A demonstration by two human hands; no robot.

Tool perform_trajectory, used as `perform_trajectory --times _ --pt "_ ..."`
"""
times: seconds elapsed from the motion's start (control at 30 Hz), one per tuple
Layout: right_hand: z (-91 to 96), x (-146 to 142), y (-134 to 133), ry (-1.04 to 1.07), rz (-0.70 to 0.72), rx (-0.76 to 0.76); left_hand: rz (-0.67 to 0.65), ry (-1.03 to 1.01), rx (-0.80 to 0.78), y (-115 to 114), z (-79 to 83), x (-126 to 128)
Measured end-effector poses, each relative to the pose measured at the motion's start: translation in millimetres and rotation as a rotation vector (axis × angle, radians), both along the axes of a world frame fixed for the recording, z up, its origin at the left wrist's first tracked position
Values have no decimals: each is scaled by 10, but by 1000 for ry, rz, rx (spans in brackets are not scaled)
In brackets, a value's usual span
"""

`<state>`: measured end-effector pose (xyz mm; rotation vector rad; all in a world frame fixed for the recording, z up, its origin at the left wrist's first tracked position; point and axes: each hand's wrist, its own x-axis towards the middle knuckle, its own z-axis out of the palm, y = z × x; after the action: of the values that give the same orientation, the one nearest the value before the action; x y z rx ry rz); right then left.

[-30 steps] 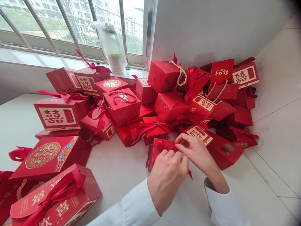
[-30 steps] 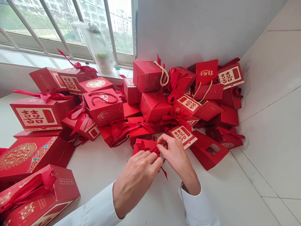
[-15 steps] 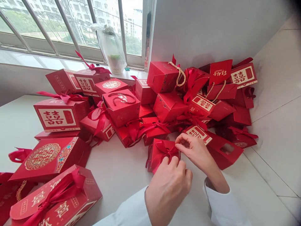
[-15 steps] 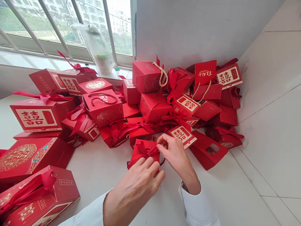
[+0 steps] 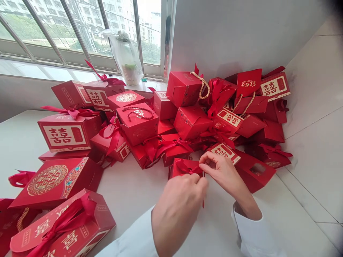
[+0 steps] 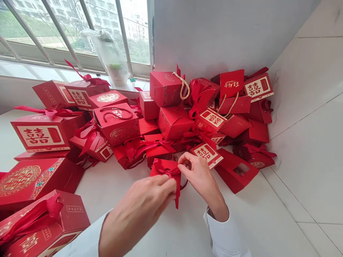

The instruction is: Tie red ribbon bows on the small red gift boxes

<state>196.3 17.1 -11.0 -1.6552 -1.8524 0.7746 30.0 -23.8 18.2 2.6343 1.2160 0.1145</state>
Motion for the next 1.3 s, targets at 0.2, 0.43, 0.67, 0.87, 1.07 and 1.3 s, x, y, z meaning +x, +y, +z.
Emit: perform_trajectory --times 0.2,0.43,0.67,0.87,1.07,1.3 --pt "-34 36 -2 110 27 -71 305 86 -104 140 179 -268" --pt "-100 46 4 181 74 -117 343 109 -143 99 30 -177" --pt "-109 67 5 197 64 -117 332 200 -173 159 58 -164" --pt "-97 63 14 181 63 -111 270 248 -84 120 146 -135" --pt "-64 54 -9 179 69 -107 182 244 -66 106 144 -106" --pt "-53 35 -10 180 66 -96 146 358 -155 109 212 -138"
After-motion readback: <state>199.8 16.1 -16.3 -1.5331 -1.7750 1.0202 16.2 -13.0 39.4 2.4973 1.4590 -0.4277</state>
